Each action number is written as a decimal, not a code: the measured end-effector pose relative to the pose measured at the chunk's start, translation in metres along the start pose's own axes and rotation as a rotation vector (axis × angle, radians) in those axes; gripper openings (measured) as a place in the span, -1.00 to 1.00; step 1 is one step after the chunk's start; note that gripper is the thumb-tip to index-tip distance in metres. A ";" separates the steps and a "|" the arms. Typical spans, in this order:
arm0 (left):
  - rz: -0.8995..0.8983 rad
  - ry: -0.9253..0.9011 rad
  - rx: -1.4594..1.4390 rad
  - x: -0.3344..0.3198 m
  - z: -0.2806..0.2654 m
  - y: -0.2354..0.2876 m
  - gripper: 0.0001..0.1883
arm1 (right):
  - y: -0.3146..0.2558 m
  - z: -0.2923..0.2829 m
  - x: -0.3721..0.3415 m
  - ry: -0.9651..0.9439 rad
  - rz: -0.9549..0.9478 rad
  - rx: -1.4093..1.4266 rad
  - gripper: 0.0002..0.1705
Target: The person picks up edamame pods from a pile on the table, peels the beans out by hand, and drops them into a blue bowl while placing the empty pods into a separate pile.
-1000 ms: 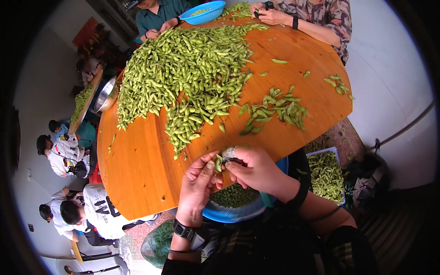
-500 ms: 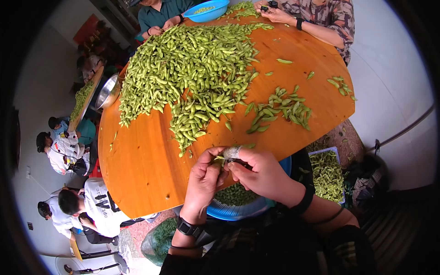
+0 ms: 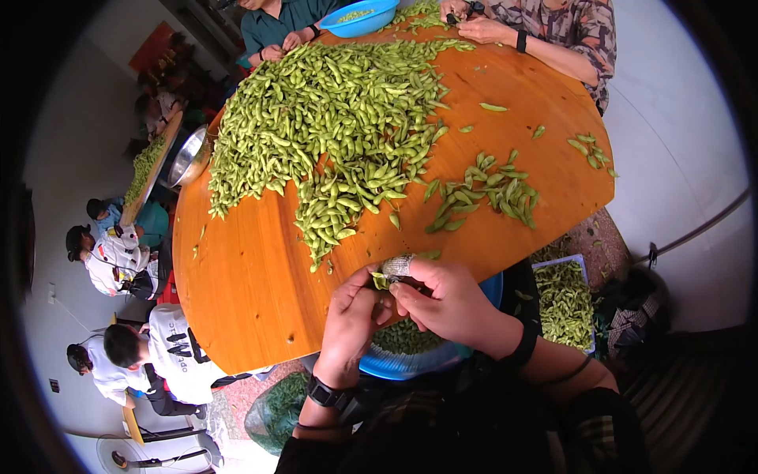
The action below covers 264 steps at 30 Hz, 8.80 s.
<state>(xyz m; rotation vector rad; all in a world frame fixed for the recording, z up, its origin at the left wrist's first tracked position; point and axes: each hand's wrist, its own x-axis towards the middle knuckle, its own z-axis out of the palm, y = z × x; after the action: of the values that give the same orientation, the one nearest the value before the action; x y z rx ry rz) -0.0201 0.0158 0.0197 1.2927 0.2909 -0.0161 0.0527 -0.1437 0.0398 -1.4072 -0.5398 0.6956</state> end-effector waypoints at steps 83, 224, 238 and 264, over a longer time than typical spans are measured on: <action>0.442 -0.015 0.607 0.066 0.014 -0.004 -0.74 | -0.005 -0.026 0.013 0.199 0.046 -0.232 -0.84; 0.190 -0.017 0.211 0.019 -0.005 -0.025 -0.72 | 0.018 -0.018 0.001 -0.003 0.152 0.094 -0.85; 0.046 -0.164 -0.025 0.023 -0.018 -0.013 -0.70 | 0.005 -0.003 0.001 0.196 -0.325 -0.490 -0.89; 0.160 -0.169 -0.020 0.019 -0.017 -0.020 -0.64 | 0.012 0.004 0.000 0.171 -0.132 -0.315 -0.75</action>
<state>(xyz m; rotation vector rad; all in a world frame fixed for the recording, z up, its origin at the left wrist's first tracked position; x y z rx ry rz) -0.0092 0.0294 -0.0071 1.2826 0.0421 0.0134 0.0483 -0.1404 0.0287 -1.6894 -0.6189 0.3899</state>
